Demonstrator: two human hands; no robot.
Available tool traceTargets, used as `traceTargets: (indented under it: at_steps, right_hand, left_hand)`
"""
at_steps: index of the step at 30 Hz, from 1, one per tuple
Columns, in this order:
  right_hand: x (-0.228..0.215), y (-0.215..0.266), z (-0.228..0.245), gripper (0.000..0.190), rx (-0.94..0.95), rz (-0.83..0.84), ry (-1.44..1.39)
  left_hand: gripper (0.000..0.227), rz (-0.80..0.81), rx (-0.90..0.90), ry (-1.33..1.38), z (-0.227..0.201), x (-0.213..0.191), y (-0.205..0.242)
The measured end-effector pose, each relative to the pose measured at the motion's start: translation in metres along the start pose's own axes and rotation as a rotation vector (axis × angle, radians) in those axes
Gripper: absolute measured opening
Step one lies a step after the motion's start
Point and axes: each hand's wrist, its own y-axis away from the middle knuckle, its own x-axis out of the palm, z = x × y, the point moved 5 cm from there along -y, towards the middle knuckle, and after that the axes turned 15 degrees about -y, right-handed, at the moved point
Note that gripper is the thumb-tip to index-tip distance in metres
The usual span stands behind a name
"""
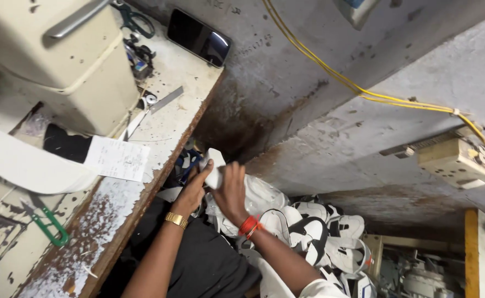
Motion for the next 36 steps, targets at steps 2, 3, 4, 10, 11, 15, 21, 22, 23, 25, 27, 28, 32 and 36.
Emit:
traceTargets:
  at_steps: [2, 3, 4, 10, 11, 15, 21, 22, 23, 25, 27, 28, 32, 36]
  right_hand:
    - [0.018, 0.015, 0.007, 0.052, -0.127, 0.105, 0.042]
    - [0.017, 0.019, 0.01, 0.052, -0.132, 0.114, 0.036]
    - [0.02, 0.024, 0.015, 0.051, -0.171, 0.198, 0.004]
    - [-0.009, -0.015, -0.022, 0.061, -0.011, 0.248, -0.196]
    - [-0.023, -0.027, -0.019, 0.08, -0.244, 0.145, -0.124]
    - [-0.03, -0.072, -0.063, 0.096, -0.175, 0.519, -0.288]
    - [-0.007, -0.072, -0.088, 0.059, 0.244, 0.752, -0.397]
    - [-0.005, -0.071, -0.092, 0.058, 0.293, 0.695, -0.477]
    - [-0.005, -0.072, -0.097, 0.058, 0.341, 0.629, -0.553]
    - [0.001, -0.069, -0.104, 0.063, 0.361, 0.599, -0.568]
    - [0.004, -0.066, -0.113, 0.068, 0.381, 0.568, -0.579]
    - [0.005, -0.068, -0.114, 0.074, 0.272, 0.54, -0.557]
    - [0.015, -0.069, -0.126, 0.079, 0.132, 0.404, -0.411]
    - [0.024, -0.071, -0.101, 0.077, 0.297, 0.358, -0.343]
  left_hand:
    - [0.066, -0.127, -0.097, -0.027, 0.018, -0.012, -0.013]
    - [0.066, -0.138, -0.096, -0.022, 0.017, -0.016, -0.012]
    - [0.063, -0.204, 0.032, -0.092, 0.01, -0.021, -0.01]
    - [0.06, -0.223, 0.315, -0.322, 0.007, -0.03, -0.022]
    - [0.06, -0.172, 0.385, -0.37, 0.003, -0.021, -0.017]
    - [0.065, 0.062, 0.281, -0.384, 0.006, -0.001, -0.014]
    - [0.053, -0.104, 0.407, -0.469, 0.013, -0.016, -0.028]
    - [0.053, -0.168, 0.372, -0.525, 0.008, -0.02, -0.024]
    - [0.053, -0.224, 0.34, -0.581, 0.002, -0.021, -0.022]
    - [0.053, -0.232, 0.339, -0.635, 0.002, -0.022, -0.023]
    - [0.053, -0.237, 0.34, -0.686, 0.001, -0.02, -0.025]
    - [0.053, -0.257, 0.321, -0.703, -0.001, -0.02, -0.026]
    - [0.055, -0.377, 0.361, -0.726, -0.012, -0.02, -0.02]
    - [0.06, -0.413, 0.324, -0.751, 0.005, -0.03, -0.032]
